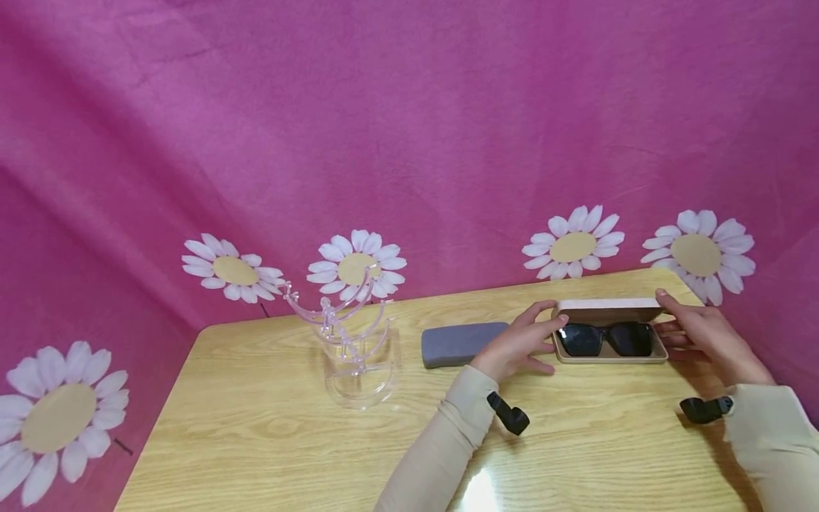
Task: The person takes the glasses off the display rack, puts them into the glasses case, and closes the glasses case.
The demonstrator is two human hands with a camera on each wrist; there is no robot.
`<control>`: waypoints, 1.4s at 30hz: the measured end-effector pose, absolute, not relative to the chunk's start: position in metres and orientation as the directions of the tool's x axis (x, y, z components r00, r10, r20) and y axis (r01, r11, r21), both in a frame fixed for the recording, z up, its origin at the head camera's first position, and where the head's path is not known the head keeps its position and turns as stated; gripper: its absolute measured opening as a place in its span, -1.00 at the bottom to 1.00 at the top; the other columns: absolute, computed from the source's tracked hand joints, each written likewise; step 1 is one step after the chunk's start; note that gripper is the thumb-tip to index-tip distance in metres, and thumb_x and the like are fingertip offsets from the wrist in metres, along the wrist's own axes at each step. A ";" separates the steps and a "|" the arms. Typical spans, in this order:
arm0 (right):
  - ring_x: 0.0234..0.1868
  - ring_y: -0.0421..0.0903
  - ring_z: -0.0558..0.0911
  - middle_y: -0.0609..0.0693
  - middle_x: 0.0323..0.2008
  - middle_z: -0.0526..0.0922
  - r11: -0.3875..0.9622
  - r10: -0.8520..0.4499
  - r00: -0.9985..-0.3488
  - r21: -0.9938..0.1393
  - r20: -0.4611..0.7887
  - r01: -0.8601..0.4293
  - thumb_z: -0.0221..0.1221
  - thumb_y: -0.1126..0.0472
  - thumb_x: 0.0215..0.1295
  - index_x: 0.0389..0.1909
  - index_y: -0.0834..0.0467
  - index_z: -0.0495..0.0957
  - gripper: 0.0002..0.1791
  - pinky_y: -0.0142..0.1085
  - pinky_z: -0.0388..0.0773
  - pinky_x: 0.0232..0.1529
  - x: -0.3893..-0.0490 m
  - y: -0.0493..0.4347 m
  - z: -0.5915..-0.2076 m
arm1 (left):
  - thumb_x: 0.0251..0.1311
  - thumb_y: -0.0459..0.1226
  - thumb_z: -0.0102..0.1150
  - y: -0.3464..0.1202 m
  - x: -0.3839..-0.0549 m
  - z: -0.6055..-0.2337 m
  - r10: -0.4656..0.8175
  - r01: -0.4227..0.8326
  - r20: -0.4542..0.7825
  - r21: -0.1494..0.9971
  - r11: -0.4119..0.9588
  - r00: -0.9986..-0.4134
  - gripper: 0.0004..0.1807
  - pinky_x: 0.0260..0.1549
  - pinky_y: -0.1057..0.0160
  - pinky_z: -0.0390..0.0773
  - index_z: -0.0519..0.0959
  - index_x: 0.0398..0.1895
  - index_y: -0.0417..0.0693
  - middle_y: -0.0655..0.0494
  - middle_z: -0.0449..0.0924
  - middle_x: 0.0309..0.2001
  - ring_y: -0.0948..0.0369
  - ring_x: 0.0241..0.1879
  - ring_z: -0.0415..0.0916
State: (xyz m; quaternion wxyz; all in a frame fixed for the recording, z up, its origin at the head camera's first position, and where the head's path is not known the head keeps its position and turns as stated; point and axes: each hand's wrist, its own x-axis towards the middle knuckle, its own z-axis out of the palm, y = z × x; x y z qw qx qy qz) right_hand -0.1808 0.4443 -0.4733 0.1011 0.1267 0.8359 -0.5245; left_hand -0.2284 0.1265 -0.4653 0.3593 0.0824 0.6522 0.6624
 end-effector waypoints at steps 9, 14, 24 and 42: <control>-0.29 -0.43 0.72 -0.33 -0.28 0.76 0.399 0.093 -0.936 -0.848 -0.340 0.347 -0.14 -0.32 0.60 0.48 0.58 0.12 0.00 -0.32 0.78 -0.22 -0.182 0.446 -0.473 | 0.45 -0.14 0.27 0.128 -0.230 -0.469 0.540 -0.335 -0.312 0.940 0.058 -0.782 -0.65 0.07 -0.02 0.70 0.56 0.25 0.32 0.02 0.66 0.07 0.12 -0.20 0.60; -0.26 -0.45 0.73 -0.41 -0.29 0.75 0.313 0.063 -0.935 -0.883 -0.349 0.350 -0.05 -0.24 0.61 0.19 0.05 0.55 -0.49 -0.32 0.78 -0.20 -0.183 0.447 -0.473 | 0.43 -0.25 0.28 0.129 -0.232 -0.471 0.519 -0.324 -0.291 0.946 0.028 -0.804 -0.70 0.03 0.00 0.72 0.60 0.16 0.23 -0.05 0.70 0.01 0.18 -0.35 0.53; -0.21 -0.46 0.72 -0.49 -0.25 0.74 0.207 0.025 -0.927 -0.906 -0.373 0.370 0.06 -0.14 0.60 -0.29 -0.43 0.58 -0.80 -0.41 0.76 -0.16 -0.179 0.451 -0.472 | 0.35 -0.31 0.36 0.135 -0.224 -0.471 0.428 -0.216 -0.230 0.973 0.082 -0.874 -0.81 -0.13 0.01 0.76 0.63 -0.06 0.16 -0.26 0.79 -0.12 0.08 -0.40 0.64; -0.22 -0.36 0.76 -0.38 -0.25 0.78 0.120 -0.008 -0.922 -0.916 -0.386 0.382 0.08 -0.05 0.61 -0.27 -0.31 0.64 -0.78 -0.37 0.77 -0.17 -0.179 0.453 -0.473 | 0.27 -0.19 0.45 0.143 -0.219 -0.474 0.289 -0.163 -0.218 0.966 0.202 -0.932 -0.72 -0.26 -0.02 0.80 0.78 0.02 -0.03 -0.08 0.85 -0.23 -0.07 -0.25 0.81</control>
